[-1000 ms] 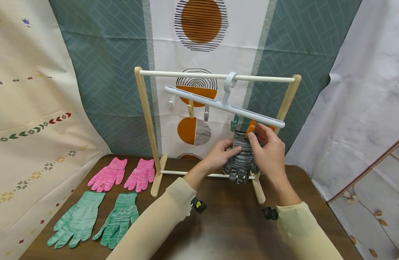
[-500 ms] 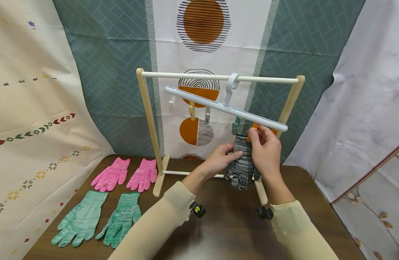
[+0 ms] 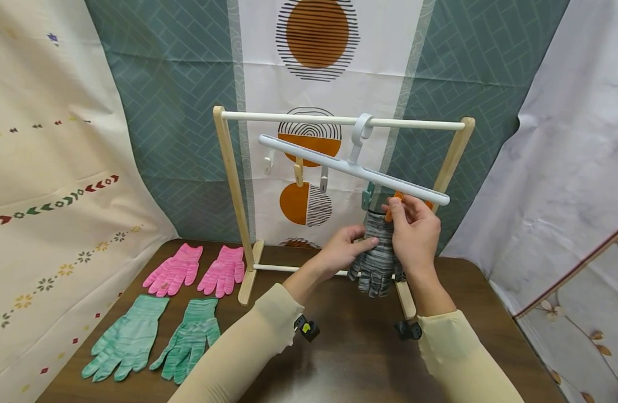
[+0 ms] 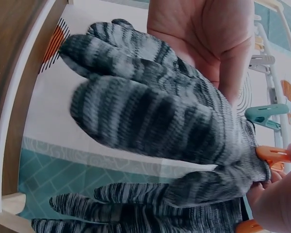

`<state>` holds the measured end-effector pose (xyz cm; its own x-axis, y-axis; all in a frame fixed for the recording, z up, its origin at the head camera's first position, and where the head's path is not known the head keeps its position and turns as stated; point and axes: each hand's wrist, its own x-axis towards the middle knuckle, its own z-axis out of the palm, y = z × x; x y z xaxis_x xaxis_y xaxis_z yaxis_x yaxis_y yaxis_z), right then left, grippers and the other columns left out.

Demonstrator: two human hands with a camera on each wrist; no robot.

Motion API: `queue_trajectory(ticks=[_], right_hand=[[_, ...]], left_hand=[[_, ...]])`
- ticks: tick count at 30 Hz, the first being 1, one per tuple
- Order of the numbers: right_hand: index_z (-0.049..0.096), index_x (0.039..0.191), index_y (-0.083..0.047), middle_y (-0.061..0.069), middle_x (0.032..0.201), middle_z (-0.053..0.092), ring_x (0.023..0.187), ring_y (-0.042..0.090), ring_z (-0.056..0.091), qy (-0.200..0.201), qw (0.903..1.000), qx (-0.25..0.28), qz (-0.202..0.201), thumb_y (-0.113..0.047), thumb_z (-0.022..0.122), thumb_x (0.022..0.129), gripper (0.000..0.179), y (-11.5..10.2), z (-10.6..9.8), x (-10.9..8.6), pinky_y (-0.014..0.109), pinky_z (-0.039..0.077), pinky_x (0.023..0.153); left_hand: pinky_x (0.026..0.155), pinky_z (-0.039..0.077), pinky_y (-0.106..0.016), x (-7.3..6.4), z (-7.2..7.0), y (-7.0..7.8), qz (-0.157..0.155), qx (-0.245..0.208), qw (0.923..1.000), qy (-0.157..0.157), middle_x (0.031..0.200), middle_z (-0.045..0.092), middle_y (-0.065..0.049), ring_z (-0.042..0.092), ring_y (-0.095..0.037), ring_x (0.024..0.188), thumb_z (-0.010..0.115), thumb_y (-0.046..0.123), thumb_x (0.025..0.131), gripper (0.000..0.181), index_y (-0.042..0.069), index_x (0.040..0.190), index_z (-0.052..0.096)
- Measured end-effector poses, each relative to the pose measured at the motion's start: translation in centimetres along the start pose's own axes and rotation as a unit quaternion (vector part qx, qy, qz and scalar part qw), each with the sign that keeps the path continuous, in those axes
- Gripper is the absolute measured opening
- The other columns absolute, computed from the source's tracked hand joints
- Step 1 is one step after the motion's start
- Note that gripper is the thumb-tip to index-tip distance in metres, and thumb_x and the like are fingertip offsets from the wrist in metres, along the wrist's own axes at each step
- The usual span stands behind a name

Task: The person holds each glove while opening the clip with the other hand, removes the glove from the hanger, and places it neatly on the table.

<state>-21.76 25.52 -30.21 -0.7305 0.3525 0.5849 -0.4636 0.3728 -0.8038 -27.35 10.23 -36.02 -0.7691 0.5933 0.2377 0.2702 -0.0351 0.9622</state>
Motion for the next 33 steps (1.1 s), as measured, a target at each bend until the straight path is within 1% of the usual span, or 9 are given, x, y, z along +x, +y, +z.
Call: queue_trajectory(ticks=[4, 7, 10, 12, 16, 18, 24, 26, 33], right_hand=[[0.069, 0.137, -0.002, 0.019, 0.118, 0.076, 0.101, 0.011, 0.075, 0.006, 1.0, 0.005, 0.006, -0.026, 0.066, 0.107, 0.038, 0.0, -0.1, 0.1, 0.025, 0.056, 0.096], [0.069, 0.137, -0.003, 0.018, 0.119, 0.076, 0.1, 0.01, 0.075, 0.008, 0.9999, 0.005, 0.006, -0.026, 0.066, 0.107, 0.038, 0.1, -0.1, 0.1, 0.026, 0.056, 0.098], [0.069, 0.136, -0.002, 0.018, 0.118, 0.076, 0.099, 0.01, 0.075, 0.01, 0.9999, 0.008, -0.001, -0.025, 0.066, 0.107, 0.037, 0.1, -0.2, 0.1, 0.024, 0.056, 0.096], [0.07, 0.135, -0.002, 0.018, 0.118, 0.076, 0.099, 0.011, 0.075, 0.012, 0.9998, 0.012, -0.006, -0.024, 0.067, 0.107, 0.037, 0.0, -0.2, 0.1, 0.023, 0.056, 0.094], [0.07, 0.134, -0.001, 0.018, 0.117, 0.076, 0.097, 0.011, 0.076, 0.013, 0.9996, 0.022, -0.014, -0.024, 0.067, 0.106, 0.036, 0.0, -0.3, 0.2, 0.022, 0.056, 0.093], [0.07, 0.134, 0.0, 0.019, 0.117, 0.076, 0.097, 0.012, 0.076, 0.013, 0.9994, 0.025, -0.017, -0.023, 0.067, 0.106, 0.036, 0.1, -0.3, 0.3, 0.022, 0.056, 0.092], [0.07, 0.133, 0.0, 0.018, 0.117, 0.076, 0.098, 0.013, 0.076, 0.014, 0.9994, 0.027, -0.016, -0.022, 0.068, 0.105, 0.036, 0.1, -0.3, 0.3, 0.021, 0.057, 0.092], [0.071, 0.133, 0.0, 0.017, 0.117, 0.077, 0.098, 0.012, 0.076, 0.015, 0.9994, 0.026, -0.015, -0.022, 0.068, 0.105, 0.035, 0.1, -0.3, 0.4, 0.021, 0.056, 0.092], [0.072, 0.131, -0.002, 0.011, 0.113, 0.079, 0.097, 0.01, 0.075, 0.019, 0.9996, 0.017, -0.011, -0.023, 0.07, 0.104, 0.034, 0.2, -0.5, 0.6, 0.019, 0.056, 0.09]], left_hand=[[0.081, 0.053, -0.023, -0.1, 0.0, -0.3, 0.003, 0.015, 0.9999, 0.005, 0.106, 0.075, -0.003, 0.064, -0.007, 0.09, 0.065, 0.021, 0.108, 0.028, 0.0, 0.126, 0.072], [0.08, 0.052, -0.023, -0.2, -0.1, -0.7, 0.016, 0.022, 0.9996, 0.003, 0.1, 0.073, -0.002, 0.063, -0.007, 0.087, 0.064, 0.018, 0.108, 0.024, -0.002, 0.119, 0.072], [0.08, 0.049, -0.023, -0.4, -0.2, -1.0, 0.024, 0.037, 0.999, 0.0, 0.096, 0.069, 0.0, 0.06, -0.007, 0.087, 0.064, 0.018, 0.108, 0.021, 0.0, 0.113, 0.072], [0.084, 0.047, -0.024, -0.6, -0.4, -1.2, 0.023, 0.049, 0.9985, 0.001, 0.096, 0.068, 0.002, 0.059, -0.008, 0.09, 0.064, 0.02, 0.109, 0.02, 0.002, 0.112, 0.071], [0.092, 0.047, -0.027, -1.1, -0.9, -1.5, 0.017, 0.065, 0.9977, 0.005, 0.103, 0.068, 0.002, 0.059, -0.014, 0.102, 0.064, 0.023, 0.109, 0.021, 0.004, 0.115, 0.071], [0.094, 0.048, -0.028, -1.4, -1.2, -1.7, 0.015, 0.07, 0.9974, 0.01, 0.106, 0.069, 0.002, 0.06, -0.015, 0.104, 0.064, 0.023, 0.109, 0.022, 0.005, 0.118, 0.071], [0.083, 0.049, -0.027, -2.7, -2.2, -2.4, 0.009, 0.072, 0.9971, 0.024, 0.101, 0.069, 0.002, 0.059, -0.01, 0.092, 0.066, 0.022, 0.108, 0.019, 0.006, 0.116, 0.071], [0.081, 0.049, -0.027, -3.2, -2.6, -2.5, 0.009, 0.074, 0.9969, 0.028, 0.099, 0.068, 0.002, 0.059, -0.01, 0.09, 0.066, 0.022, 0.108, 0.018, 0.006, 0.115, 0.07], [0.087, 0.05, -0.029, -4.7, -3.9, -2.6, 0.011, 0.092, 0.9951, 0.034, 0.106, 0.071, -0.002, 0.06, -0.011, 0.094, 0.066, 0.021, 0.108, 0.023, 0.004, 0.121, 0.071]])
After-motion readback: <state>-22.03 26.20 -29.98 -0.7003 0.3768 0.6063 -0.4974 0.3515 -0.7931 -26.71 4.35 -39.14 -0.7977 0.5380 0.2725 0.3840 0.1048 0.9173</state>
